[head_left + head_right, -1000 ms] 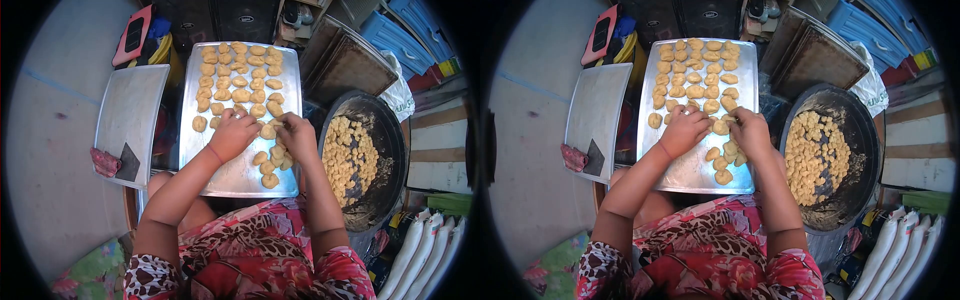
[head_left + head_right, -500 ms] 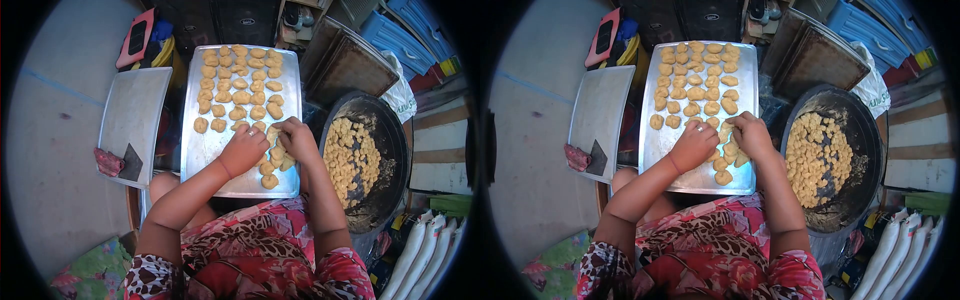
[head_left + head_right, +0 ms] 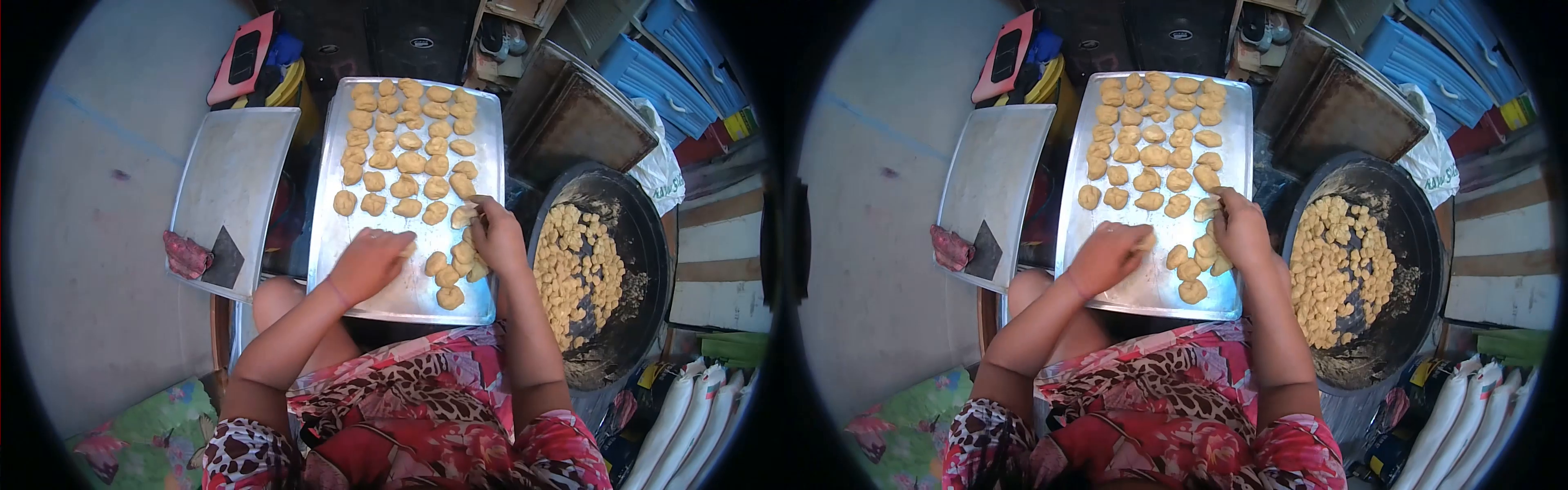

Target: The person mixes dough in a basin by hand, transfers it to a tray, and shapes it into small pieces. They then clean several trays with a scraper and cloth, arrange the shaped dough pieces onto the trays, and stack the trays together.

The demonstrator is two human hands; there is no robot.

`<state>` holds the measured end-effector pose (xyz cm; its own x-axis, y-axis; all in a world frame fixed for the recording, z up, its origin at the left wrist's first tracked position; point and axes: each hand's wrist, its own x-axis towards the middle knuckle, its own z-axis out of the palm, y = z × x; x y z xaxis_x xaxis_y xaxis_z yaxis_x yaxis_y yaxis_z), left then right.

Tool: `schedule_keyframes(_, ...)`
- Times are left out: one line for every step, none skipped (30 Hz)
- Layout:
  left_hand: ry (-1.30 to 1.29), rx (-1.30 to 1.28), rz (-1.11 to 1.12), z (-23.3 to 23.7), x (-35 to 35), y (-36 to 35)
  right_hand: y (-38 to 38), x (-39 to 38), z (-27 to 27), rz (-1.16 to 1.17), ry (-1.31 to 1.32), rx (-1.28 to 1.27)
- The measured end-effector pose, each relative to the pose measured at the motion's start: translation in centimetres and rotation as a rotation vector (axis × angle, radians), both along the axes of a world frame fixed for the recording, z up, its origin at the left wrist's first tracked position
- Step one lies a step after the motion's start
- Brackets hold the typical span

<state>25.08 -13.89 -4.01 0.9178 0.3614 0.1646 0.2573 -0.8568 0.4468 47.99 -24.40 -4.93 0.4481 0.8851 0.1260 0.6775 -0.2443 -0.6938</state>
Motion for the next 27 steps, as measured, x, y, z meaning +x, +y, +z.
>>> schedule_keyframes(-0.118,-0.082,0.086,0.0,-1.3,0.4,-0.2,-0.3,0.5,0.001,0.005,-0.003)
schedule_keyframes(-0.045,-0.023,0.112,-0.3,-2.7,1.1,-0.5,-0.8,1.2,0.032,-0.164,0.021)
schedule_keyframes(-0.047,0.007,0.132,-0.5,-4.0,1.8,-1.0,-1.3,2.1,0.067,-0.332,0.043)
schedule_keyframes(-0.052,0.04,0.152,-0.6,-5.0,2.5,-1.3,-2.1,3.1,0.071,-0.329,0.04)
schedule_keyframes(-0.051,0.037,0.157,-0.7,-5.5,3.0,-1.7,-3.1,4.3,0.227,-0.327,-0.026)
schedule_keyframes(-0.102,0.054,0.209,-0.7,-5.8,3.5,-1.9,-4.1,5.2,0.382,-0.325,-0.091)
schedule_keyframes(-0.155,0.073,0.261,-0.7,-6.0,3.7,-2.1,-5.3,5.8,0.396,-0.416,-0.119)
schedule_keyframes(-0.158,0.072,0.263,-0.7,-6.1,3.7,-1.7,-5.7,4.9,0.398,-0.419,-0.12)
schedule_keyframes(-0.194,0.025,0.308,-0.4,-5.9,3.5,-1.1,-5.8,3.3,0.424,-0.379,-0.142)
schedule_keyframes(-0.231,-0.021,0.352,-0.2,-5.6,3.3,-0.4,-6.1,2.6,0.45,-0.341,-0.165)
schedule_keyframes(-0.234,-0.025,0.354,-0.1,-5.4,3.1,0.3,-6.8,2.3,0.412,-0.337,-0.117)
schedule_keyframes(-0.192,0.025,0.296,-0.1,-5.1,2.8,1.5,-7.7,2.4,0.413,-0.339,-0.122)
schedule_keyframes(-0.15,0.074,0.237,-0.1,-5.0,2.6,2.9,-8.7,2.5,0.366,-0.238,-0.032)
schedule_keyframes(-0.151,0.069,0.237,-0.4,-5.0,2.6,4.0,-9.4,2.6,0.317,-0.137,0.059)
schedule_keyframes(-0.183,0.077,0.26,-0.8,-4.8,2.9,4.9,-9.9,2.1,0.317,-0.138,0.055)
schedule_keyframes(-0.215,0.086,0.281,-1.1,-4.7,3.1,5.7,-10.3,1.2,0.34,-0.173,0.016)
schedule_keyframes(-0.215,0.083,0.275,-1.2,-4.9,3.3,6.0,-10.5,0.7,0.358,-0.208,-0.024)
schedule_keyframes(-0.207,0.087,0.281,-1.3,-5.0,3.5,5.4,-10.4,1.5,0.349,-0.208,-0.026)
schedule_keyframes(-0.2,0.087,0.291,-1.6,-5.1,3.7,3.9,-9.9,3.3,0.361,-0.232,0.018)
schedule_keyframes(-0.2,0.076,0.287,-1.7,-5.1,3.6,2.3,-9.4,4.6,0.377,-0.255,0.059)
schedule_keyframes(-0.215,0.112,0.274,-1.7,-5.2,3.5,0.7,-8.7,5.1,0.376,-0.255,0.048)
schedule_keyframes(-0.232,0.15,0.266,-1.7,-5.3,3.4,-1.0,-7.9,5.6,0.372,-0.305,-0.021)
schedule_keyframes(-0.235,0.141,0.271,-1.8,-5.3,3.4,-2.2,-7.3,5.8,0.37,-0.355,-0.091)
schedule_keyframes(-0.229,0.136,0.294,-1.9,-5.3,3.5,-2.8,-6.9,5.4,0.37,-0.355,-0.099)
schedule_keyframes(-0.226,0.137,0.316,-1.8,-5.1,3.6,-3.2,-6.6,4.5,0.374,-0.382,-0.133)
schedule_keyframes(-0.232,0.138,0.316,-1.6,-4.8,3.5,-3.3,-6.2,3.6,0.378,-0.411,-0.165)
schedule_keyframes(-0.246,0.216,0.325,-1.2,-4.5,3.2,-3.0,-6.2,2.8,0.369,-0.417,-0.092)
